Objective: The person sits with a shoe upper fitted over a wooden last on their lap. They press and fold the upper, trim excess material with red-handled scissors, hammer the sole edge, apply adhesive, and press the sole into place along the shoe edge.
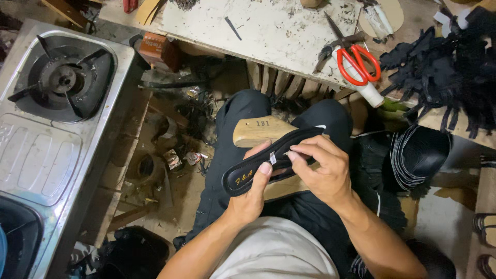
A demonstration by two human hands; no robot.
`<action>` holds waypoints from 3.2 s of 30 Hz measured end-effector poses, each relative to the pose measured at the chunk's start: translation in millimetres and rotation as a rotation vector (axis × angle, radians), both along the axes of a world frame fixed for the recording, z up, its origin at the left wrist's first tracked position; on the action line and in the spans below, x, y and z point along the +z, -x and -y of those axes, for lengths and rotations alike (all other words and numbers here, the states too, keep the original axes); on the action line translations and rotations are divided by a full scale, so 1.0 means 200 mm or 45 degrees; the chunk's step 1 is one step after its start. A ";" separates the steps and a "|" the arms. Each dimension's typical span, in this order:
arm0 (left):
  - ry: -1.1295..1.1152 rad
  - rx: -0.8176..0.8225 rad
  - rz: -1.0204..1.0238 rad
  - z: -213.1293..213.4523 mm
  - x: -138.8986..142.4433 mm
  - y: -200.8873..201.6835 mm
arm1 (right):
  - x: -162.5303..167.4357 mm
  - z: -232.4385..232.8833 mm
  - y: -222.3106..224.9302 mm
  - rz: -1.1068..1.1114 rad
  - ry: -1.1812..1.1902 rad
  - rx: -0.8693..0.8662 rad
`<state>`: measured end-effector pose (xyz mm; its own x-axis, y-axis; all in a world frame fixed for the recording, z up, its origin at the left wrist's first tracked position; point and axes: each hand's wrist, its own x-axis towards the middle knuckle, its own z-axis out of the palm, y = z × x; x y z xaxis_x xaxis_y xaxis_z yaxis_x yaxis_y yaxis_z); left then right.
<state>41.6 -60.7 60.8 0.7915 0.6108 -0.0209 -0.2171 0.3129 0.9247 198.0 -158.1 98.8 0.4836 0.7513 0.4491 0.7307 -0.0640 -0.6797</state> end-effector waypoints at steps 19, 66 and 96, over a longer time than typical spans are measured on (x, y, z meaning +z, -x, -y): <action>0.095 0.009 0.009 0.01 -0.05 -0.01 | -0.03 0.00 -0.01 -0.124 0.006 -0.016; -0.800 0.081 0.144 0.01 0.00 -0.02 | 0.03 -0.04 0.07 0.254 -0.014 -0.121; -0.096 -0.065 -0.139 -0.03 -0.02 0.00 | -0.03 0.04 0.00 -0.102 0.013 -0.029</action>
